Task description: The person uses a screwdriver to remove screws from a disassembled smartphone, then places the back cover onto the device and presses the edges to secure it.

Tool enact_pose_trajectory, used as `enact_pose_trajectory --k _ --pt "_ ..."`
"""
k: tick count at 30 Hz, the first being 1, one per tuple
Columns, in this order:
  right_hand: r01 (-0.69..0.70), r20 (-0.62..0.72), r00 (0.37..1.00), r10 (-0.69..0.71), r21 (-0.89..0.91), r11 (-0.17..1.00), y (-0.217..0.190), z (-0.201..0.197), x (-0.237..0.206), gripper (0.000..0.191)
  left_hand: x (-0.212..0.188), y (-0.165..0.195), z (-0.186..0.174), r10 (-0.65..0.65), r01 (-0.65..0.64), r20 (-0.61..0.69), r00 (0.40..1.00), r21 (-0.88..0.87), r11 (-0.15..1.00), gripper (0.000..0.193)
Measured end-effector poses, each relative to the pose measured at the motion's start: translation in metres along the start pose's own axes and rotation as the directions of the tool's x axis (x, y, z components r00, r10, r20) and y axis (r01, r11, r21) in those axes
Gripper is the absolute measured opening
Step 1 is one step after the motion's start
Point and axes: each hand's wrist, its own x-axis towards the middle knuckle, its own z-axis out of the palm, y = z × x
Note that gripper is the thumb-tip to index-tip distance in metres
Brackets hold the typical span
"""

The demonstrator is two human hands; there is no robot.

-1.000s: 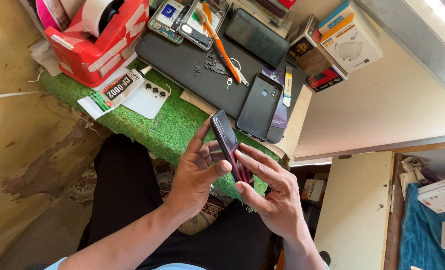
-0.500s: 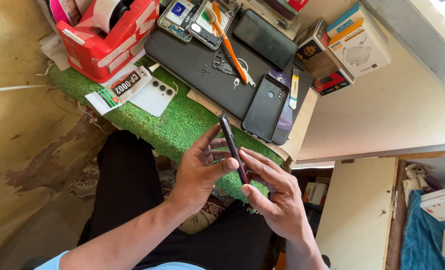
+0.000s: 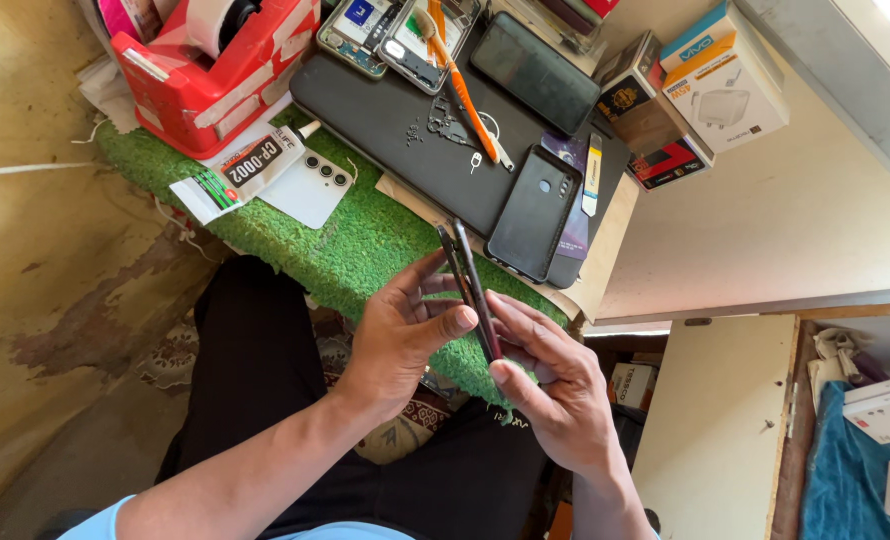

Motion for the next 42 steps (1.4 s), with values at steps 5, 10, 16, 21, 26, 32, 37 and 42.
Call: enact_pose_trajectory --k 5,10,16,21,26,32,37,42 --pt "0.014 0.013 1.000 -0.015 0.061 0.998 0.003 0.000 0.000 0.056 0.000 0.000 0.000 -0.002 0.002 0.005 1.000 0.005 1.000 0.089" --pt "-0.007 0.017 1.000 0.006 0.054 0.999 0.007 -0.002 -0.003 0.058 0.000 0.001 0.000 -0.005 0.005 0.022 1.000 -0.004 1.000 0.090" --pt "-0.032 0.011 0.999 0.031 0.159 0.987 0.010 -0.006 -0.002 0.062 0.000 0.005 -0.001 0.030 -0.029 0.111 0.993 -0.013 0.999 0.086" --pt "0.023 0.050 0.998 -0.032 0.177 0.984 0.007 -0.010 -0.003 0.062 -0.001 0.009 -0.001 0.027 -0.029 0.167 0.986 0.008 1.000 0.087" --pt "0.033 0.046 0.998 -0.045 0.230 0.973 0.007 -0.012 -0.002 0.060 -0.001 0.010 -0.001 0.020 -0.015 0.212 0.977 -0.028 1.000 0.083" --pt "0.037 0.039 0.998 -0.048 0.239 0.970 0.010 -0.012 -0.002 0.060 -0.001 0.008 -0.003 0.012 -0.004 0.196 0.980 -0.042 0.999 0.085" --pt "0.087 0.060 0.994 -0.094 0.105 0.991 0.008 -0.011 0.000 0.059 0.000 0.003 -0.003 0.072 -0.062 0.205 0.976 -0.055 0.997 0.090" --pt "0.135 0.086 0.988 -0.129 -0.065 0.989 0.005 -0.012 0.002 0.061 0.000 -0.003 -0.004 0.108 -0.104 0.203 0.973 -0.030 0.994 0.097"
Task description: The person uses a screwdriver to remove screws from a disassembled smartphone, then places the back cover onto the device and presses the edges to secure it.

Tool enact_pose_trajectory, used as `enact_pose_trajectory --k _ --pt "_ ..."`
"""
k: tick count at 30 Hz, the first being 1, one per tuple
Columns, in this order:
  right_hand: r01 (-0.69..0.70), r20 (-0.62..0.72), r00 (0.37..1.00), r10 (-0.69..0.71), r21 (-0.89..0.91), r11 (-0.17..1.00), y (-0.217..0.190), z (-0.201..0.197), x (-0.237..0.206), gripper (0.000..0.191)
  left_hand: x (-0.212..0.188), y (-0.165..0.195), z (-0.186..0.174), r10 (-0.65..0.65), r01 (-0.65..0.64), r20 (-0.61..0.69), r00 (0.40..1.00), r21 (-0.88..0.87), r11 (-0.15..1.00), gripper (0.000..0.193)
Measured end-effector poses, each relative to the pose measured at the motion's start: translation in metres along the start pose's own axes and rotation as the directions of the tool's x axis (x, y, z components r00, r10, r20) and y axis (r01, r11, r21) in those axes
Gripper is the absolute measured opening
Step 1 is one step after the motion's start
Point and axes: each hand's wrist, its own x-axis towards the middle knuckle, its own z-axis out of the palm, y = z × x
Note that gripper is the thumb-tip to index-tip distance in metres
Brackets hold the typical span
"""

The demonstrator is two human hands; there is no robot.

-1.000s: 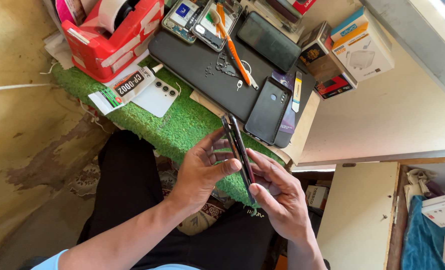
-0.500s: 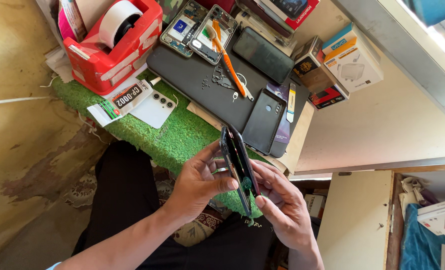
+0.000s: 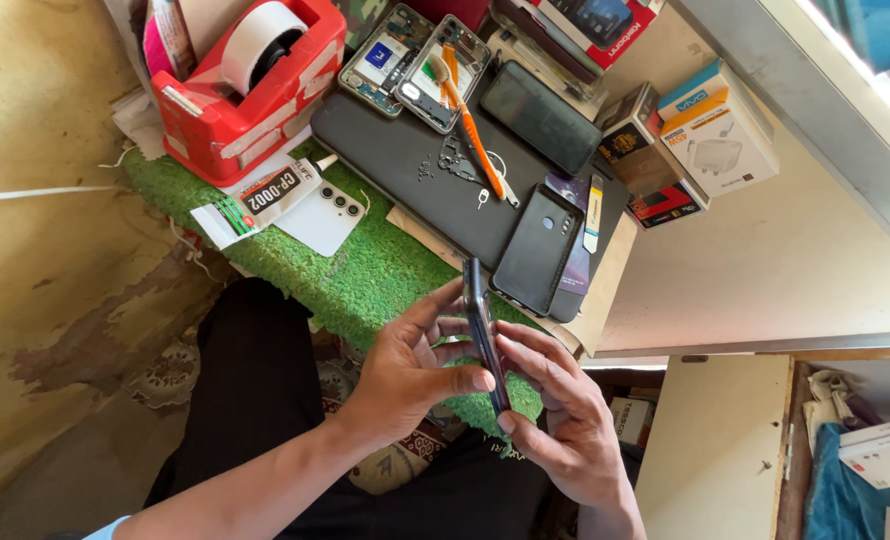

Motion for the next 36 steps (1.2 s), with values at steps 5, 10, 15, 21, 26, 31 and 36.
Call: enact_pose_trajectory --k 5,10,15,21,26,31,36 --pt "0.027 0.008 1.000 -0.027 0.061 0.998 0.003 0.000 0.001 0.063 -0.001 -0.001 0.000 0.002 -0.002 0.004 1.000 0.077 0.997 0.103" --pt "0.044 0.000 0.999 -0.045 0.145 0.988 0.010 0.002 0.000 0.065 -0.001 0.003 0.004 0.026 -0.031 0.028 0.999 0.175 0.984 0.102" --pt "0.115 -0.003 0.993 -0.116 0.136 0.984 0.018 0.001 -0.001 0.067 -0.002 0.011 0.007 0.030 -0.039 0.043 0.999 0.246 0.968 0.101" --pt "0.121 0.005 0.993 -0.122 0.090 0.989 0.022 -0.004 -0.003 0.070 -0.002 0.015 0.009 0.046 -0.066 0.073 0.996 0.297 0.953 0.101" --pt "0.122 0.005 0.992 -0.122 0.078 0.989 0.022 -0.004 -0.003 0.070 -0.003 0.015 0.009 0.030 -0.050 0.074 0.997 0.294 0.954 0.101" --pt "0.121 0.000 0.992 -0.123 0.141 0.983 0.020 0.001 -0.002 0.067 -0.003 0.013 0.009 0.041 -0.058 0.061 0.997 0.312 0.948 0.100" --pt "0.076 0.016 0.997 -0.079 0.152 0.986 0.014 0.002 0.002 0.065 -0.001 0.009 0.008 0.033 -0.025 -0.018 0.999 0.322 0.946 0.098"
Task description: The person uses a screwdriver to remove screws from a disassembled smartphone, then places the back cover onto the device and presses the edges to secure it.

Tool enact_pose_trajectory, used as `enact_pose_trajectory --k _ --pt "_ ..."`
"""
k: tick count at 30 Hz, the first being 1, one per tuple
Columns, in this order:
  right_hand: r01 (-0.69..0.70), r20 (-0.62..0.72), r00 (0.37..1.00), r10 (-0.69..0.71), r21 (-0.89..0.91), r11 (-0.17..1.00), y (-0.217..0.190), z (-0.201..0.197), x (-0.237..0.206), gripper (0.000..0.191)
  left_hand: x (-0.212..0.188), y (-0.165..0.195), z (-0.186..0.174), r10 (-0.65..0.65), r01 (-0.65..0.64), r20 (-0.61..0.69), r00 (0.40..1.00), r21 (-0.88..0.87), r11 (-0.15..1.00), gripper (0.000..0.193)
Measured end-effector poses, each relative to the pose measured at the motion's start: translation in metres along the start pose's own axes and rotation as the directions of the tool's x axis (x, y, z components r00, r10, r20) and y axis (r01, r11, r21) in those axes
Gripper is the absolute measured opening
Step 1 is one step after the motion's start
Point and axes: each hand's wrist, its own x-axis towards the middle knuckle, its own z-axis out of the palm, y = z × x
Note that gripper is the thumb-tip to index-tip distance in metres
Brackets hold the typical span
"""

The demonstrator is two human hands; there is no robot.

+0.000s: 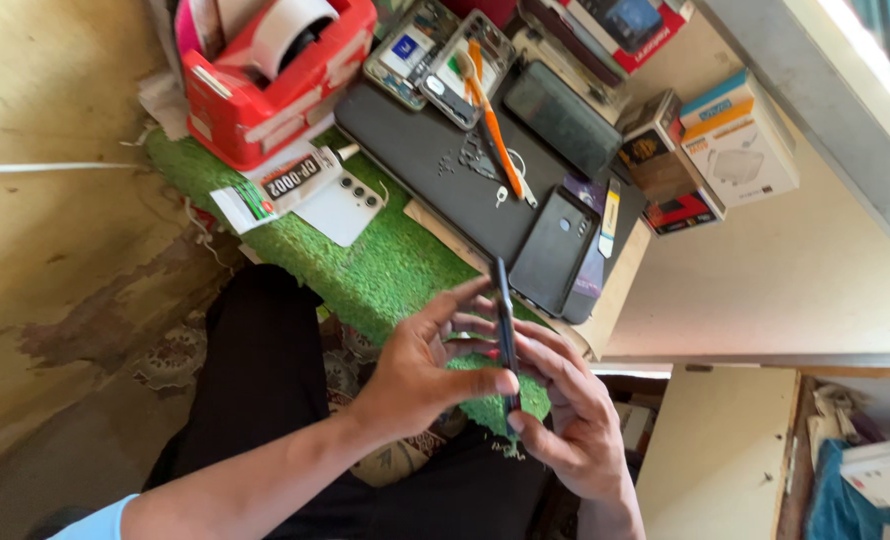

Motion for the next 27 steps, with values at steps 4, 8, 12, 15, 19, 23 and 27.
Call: enact_pose_trajectory --k 4,8,12,15,19,23,27 --pt "-0.070 0.040 0.997 0.072 -0.046 0.996 -0.003 0.006 -0.001 0.078 0.004 -0.002 -0.001 -0.090 0.080 -0.060 0.994 -0.157 0.984 0.086" --pt "-0.257 -0.051 0.966 0.254 -0.308 0.916 0.000 0.014 -0.006 0.080 0.004 -0.008 -0.002 -0.110 0.106 -0.164 0.980 -0.031 0.994 0.074" --pt "-0.486 -0.202 0.872 0.445 -0.253 0.837 0.007 0.017 -0.004 0.072 0.004 -0.017 -0.009 -0.013 0.069 -0.212 0.977 0.260 0.963 0.053" --pt "-0.206 -0.032 0.953 0.300 0.660 0.722 0.013 0.020 0.003 0.061 0.003 -0.021 -0.010 -0.036 0.043 -0.204 0.978 0.025 0.999 0.054" --pt "-0.217 0.055 0.951 0.306 0.822 0.526 0.013 0.032 0.000 0.059 -0.004 -0.015 -0.004 -0.074 0.066 -0.007 0.997 -0.368 0.927 0.061" --pt "-0.326 0.101 0.922 0.373 0.723 0.609 0.018 0.034 0.001 0.052 -0.008 -0.003 -0.001 -0.160 0.146 0.013 0.987 -0.488 0.861 0.074" --pt "-0.543 0.017 0.837 0.546 -0.087 0.835 0.010 0.004 -0.004 0.031 -0.008 -0.002 -0.001 -0.217 0.210 0.058 0.974 -0.581 0.786 0.077"
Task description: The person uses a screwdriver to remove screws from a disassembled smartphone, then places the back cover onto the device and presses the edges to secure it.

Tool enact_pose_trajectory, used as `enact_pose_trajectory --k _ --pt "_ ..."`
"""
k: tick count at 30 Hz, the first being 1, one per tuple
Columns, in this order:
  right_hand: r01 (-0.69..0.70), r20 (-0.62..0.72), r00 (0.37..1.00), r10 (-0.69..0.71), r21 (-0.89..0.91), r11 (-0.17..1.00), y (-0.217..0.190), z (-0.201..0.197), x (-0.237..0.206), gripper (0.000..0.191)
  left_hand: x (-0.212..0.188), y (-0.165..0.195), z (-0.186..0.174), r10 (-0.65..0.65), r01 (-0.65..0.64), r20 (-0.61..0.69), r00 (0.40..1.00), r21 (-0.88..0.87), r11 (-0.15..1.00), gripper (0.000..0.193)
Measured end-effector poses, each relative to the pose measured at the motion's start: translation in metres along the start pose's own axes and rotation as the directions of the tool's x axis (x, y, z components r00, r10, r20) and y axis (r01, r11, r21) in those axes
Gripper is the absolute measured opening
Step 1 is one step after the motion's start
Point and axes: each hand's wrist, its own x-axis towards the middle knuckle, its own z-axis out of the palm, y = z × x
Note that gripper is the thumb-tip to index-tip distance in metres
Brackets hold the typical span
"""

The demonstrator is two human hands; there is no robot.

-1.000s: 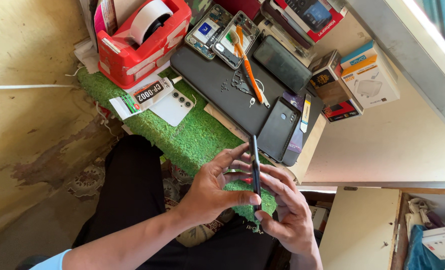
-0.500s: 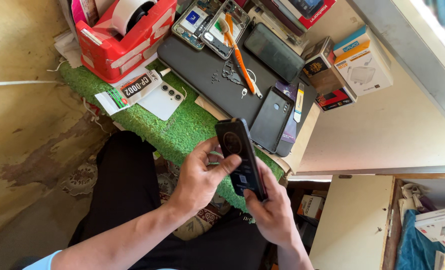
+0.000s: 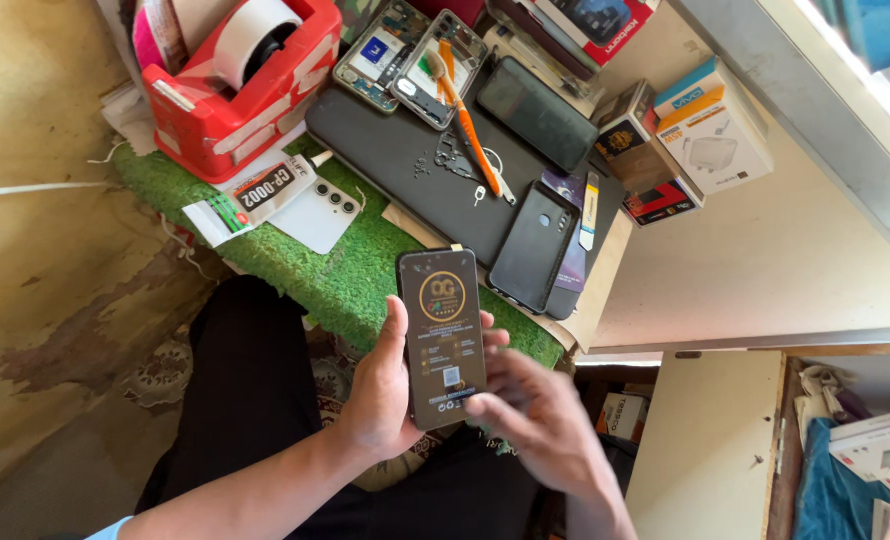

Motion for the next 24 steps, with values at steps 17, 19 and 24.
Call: enact_pose_trajectory --k 17,19,24 --pt "0.382 -0.379 0.805 -0.457 -0.259 0.887 -0.022 -0.020 -0.010 0.023 -0.017 -0.037 -0.017 -0.291 0.263 0.215 0.932 0.148 0.953 0.062" --pt "0.385 -0.414 0.795 -0.444 -0.220 0.896 -0.017 -0.021 -0.011 0.021 -0.018 -0.038 -0.019 -0.294 0.265 0.218 0.931 0.152 0.952 0.060" --pt "0.411 -0.474 0.713 -0.517 -0.315 0.856 -0.014 -0.017 -0.009 0.012 -0.017 -0.040 -0.020 -0.295 0.268 0.196 0.935 0.153 0.951 0.061"
